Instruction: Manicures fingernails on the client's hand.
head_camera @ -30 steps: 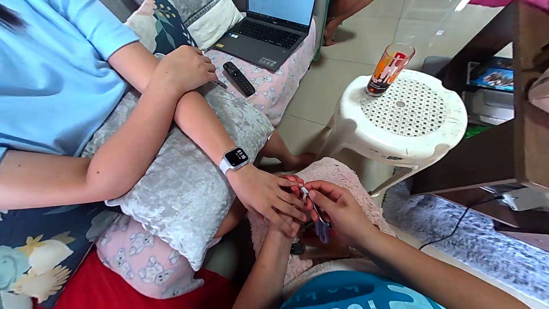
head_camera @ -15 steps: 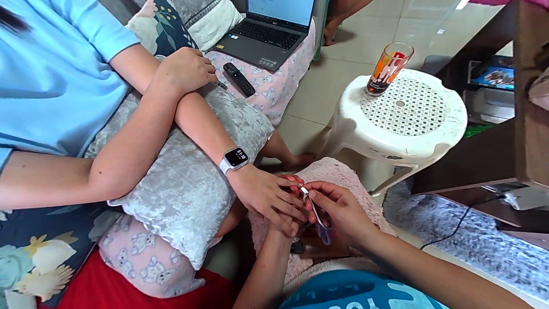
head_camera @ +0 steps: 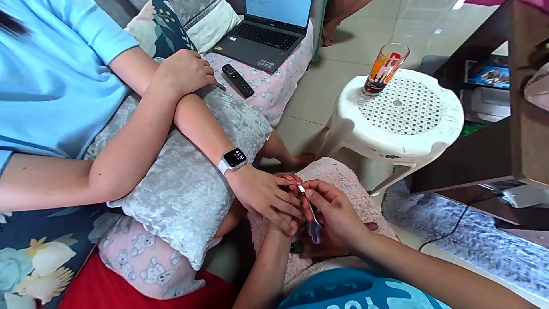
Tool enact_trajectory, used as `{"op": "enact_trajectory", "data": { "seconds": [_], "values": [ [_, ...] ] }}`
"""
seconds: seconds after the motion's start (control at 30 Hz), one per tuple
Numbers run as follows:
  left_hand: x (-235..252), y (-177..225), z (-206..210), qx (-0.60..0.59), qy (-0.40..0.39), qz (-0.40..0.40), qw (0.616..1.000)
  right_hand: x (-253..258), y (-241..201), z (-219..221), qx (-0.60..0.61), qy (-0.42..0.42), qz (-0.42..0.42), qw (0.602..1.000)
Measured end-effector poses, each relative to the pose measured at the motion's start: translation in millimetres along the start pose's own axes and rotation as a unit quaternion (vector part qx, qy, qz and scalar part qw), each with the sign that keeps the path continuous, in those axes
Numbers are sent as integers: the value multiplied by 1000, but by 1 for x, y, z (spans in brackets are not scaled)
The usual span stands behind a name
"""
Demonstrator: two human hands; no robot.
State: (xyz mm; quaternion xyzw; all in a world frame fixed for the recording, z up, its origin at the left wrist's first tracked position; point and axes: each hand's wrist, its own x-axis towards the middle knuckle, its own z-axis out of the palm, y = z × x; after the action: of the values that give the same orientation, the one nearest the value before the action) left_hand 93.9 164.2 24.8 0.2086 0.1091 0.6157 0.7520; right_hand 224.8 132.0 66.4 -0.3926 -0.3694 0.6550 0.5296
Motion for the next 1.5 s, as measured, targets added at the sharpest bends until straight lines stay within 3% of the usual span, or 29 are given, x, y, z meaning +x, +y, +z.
{"op": "enact_trajectory", "data": {
  "seconds": [0.07, 0.1, 0.17, 0.27, 0.37, 0.5, 0.67, 0.8, 0.97, 1.07, 1.13, 1.27, 1.37, 1.43, 1.5],
  "values": [
    [1, 5, 21, 23, 89, -5, 996, 0, 1, 0, 0, -4, -5, 1000],
    [0, 6, 22, 33, 95, -5, 995, 1, 1, 0, 0, -5, -8, 1000],
    [0, 4, 18, 30, 86, 1, 996, 0, 0, 0, -3, -4, -10, 1000],
    [-3, -3, -8, 4, -10, 3, 1000, 0, -2, 0, -11, -4, -5, 1000],
    [-4, -5, -4, 4, 32, 3, 999, -1, -2, -1, -11, -5, -4, 1000],
    [-2, -4, -10, -16, -15, 3, 1000, -2, -2, -2, -12, -5, -3, 1000],
    [-8, -3, -1, -19, 49, -20, 998, -1, -1, 0, -11, 2, -12, 1000],
    [-6, -4, -12, -39, -35, -21, 998, 0, 0, 3, 1, 11, -16, 1000],
    [-8, -3, 2, 7, 69, -7, 998, 0, 2, 2, -8, 4, -18, 1000],
    [-8, -5, -3, 31, 44, 3, 999, -1, 2, -5, -2, -10, -16, 1000],
    [-9, -4, 1, 29, 39, 4, 999, -1, -2, -11, 8, -28, -44, 999],
    [-15, -3, 41, 5, 129, 12, 992, 15, -27, -6, -14, -110, -162, 981],
    [-21, -7, -2, -10, -25, 20, 999, 40, -45, 12, -106, -160, -179, 965],
    [-19, -9, -10, 7, -32, 39, 999, 60, -51, 22, -148, -134, -186, 962],
    [-17, -9, -9, 14, 8, 48, 999, 71, -53, 25, -124, -113, -217, 962]
  ]
}}
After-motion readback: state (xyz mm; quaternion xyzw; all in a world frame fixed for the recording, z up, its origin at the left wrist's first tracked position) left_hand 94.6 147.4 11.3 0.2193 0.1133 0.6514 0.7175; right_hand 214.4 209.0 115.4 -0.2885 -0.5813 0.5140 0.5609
